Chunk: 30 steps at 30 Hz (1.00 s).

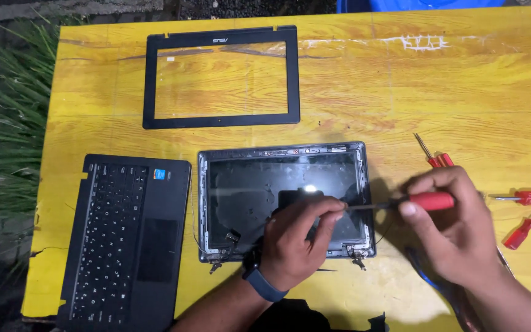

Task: A person uses a screwdriver to remove screws from the frame of a laptop screen assembly on a workbench.

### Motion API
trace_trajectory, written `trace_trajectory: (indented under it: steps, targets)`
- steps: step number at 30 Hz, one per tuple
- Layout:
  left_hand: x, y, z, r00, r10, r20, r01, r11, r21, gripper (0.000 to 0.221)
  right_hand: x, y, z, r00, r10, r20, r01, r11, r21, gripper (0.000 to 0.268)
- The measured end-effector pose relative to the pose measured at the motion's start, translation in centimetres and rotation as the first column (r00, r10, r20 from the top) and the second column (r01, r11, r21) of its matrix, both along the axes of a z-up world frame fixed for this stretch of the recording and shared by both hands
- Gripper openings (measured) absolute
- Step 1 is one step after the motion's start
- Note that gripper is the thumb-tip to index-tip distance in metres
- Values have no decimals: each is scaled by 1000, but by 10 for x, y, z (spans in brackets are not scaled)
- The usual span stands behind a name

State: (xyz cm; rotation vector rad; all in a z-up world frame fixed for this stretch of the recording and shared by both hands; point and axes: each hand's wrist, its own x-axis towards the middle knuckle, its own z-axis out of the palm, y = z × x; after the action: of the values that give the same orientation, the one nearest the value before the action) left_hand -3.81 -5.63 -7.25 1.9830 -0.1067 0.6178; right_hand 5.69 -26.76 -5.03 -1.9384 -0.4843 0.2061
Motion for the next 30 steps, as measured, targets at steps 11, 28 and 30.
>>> trace_trajectory:
  steps: [11,28,30]
  targets:
    - [5,2,-9,999,-18,31,16,998,57,18,11,19,-17,889,8,-459,169,923,345,19]
    - [5,10,-10,974,-169,-152,204,945,256,20,61,22,15,980,134,151,-106,978,-179,27]
    - [3,7,-19,945,-144,-294,243,910,336,31,65,26,14,970,153,190,-71,923,-378,28]
